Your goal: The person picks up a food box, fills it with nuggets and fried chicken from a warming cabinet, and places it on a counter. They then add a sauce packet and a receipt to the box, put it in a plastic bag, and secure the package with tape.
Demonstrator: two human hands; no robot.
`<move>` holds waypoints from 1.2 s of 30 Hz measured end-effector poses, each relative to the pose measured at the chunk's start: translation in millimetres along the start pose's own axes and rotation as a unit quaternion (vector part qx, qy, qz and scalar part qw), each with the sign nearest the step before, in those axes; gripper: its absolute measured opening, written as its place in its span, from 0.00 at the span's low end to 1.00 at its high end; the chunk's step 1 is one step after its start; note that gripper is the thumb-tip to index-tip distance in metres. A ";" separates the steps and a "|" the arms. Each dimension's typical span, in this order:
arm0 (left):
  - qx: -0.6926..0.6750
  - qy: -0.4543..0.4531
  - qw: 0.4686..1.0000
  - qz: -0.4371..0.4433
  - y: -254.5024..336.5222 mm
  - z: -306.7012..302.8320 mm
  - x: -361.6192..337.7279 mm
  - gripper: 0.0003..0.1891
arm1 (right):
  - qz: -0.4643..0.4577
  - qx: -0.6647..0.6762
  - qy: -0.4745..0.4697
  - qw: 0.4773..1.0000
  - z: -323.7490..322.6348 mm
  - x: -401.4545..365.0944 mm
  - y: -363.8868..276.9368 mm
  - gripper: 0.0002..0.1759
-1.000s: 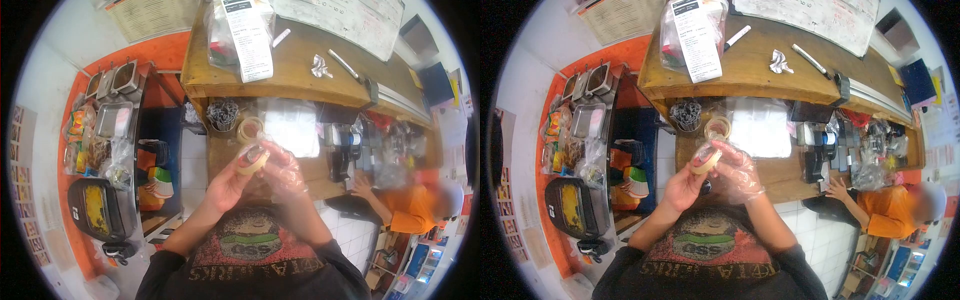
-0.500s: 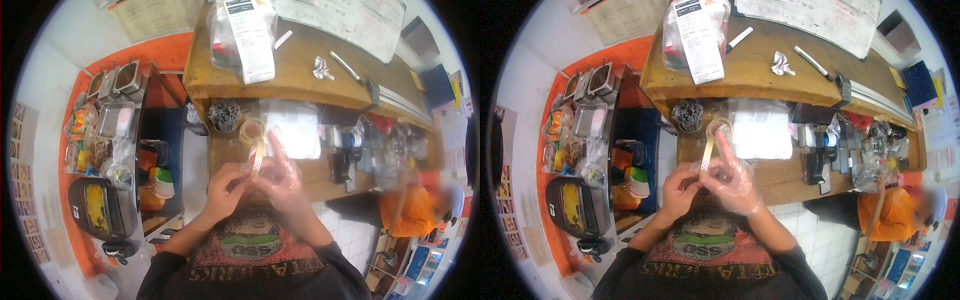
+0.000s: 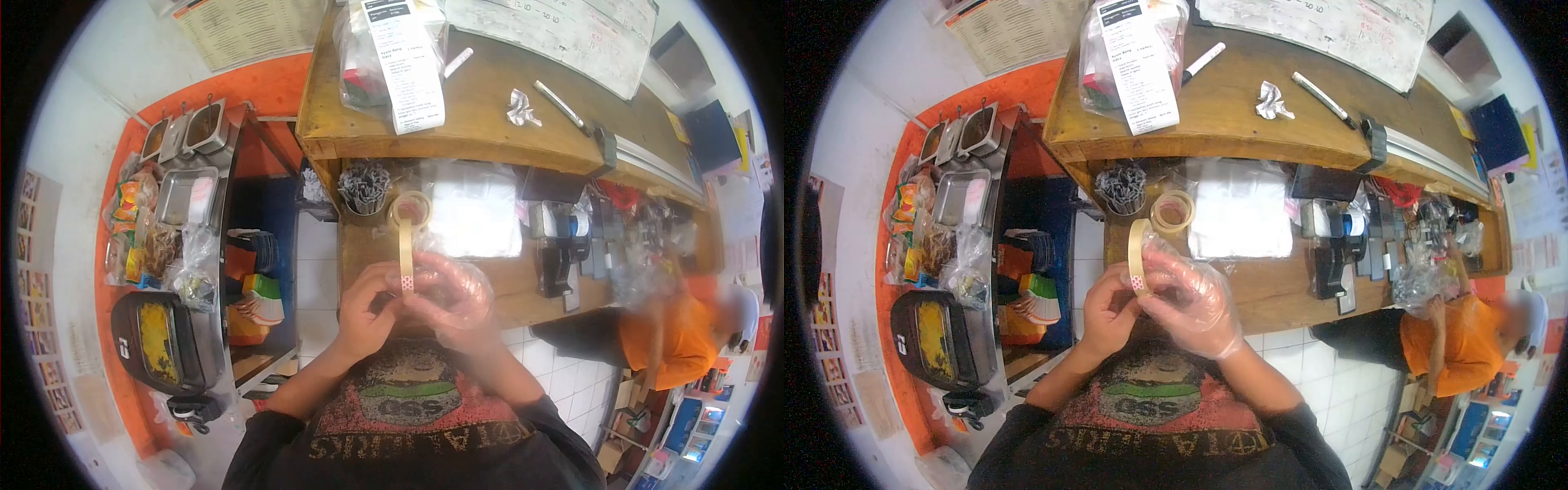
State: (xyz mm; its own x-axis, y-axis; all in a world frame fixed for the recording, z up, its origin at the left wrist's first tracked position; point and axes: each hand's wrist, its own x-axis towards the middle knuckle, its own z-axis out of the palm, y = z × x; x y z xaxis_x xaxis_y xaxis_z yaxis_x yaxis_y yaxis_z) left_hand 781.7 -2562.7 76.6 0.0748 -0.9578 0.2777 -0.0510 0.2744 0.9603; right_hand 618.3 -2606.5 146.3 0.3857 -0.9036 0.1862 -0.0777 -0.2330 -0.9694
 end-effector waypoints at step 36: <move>0.117 0.022 0.983 0.141 8.0 -5.7 4.7 0.20 | 0.044 0.131 0.011 0.990 8.9 -9.6 9.3 0.19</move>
State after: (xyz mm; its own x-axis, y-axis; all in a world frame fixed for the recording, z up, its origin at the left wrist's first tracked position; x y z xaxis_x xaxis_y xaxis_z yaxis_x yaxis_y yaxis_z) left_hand 787.3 -2564.5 85.7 0.0678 -0.8399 0.5385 -0.3031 0.4968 0.8132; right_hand 622.1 -2596.8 134.0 0.3684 -0.9243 0.0994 0.1321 -0.0538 -0.9898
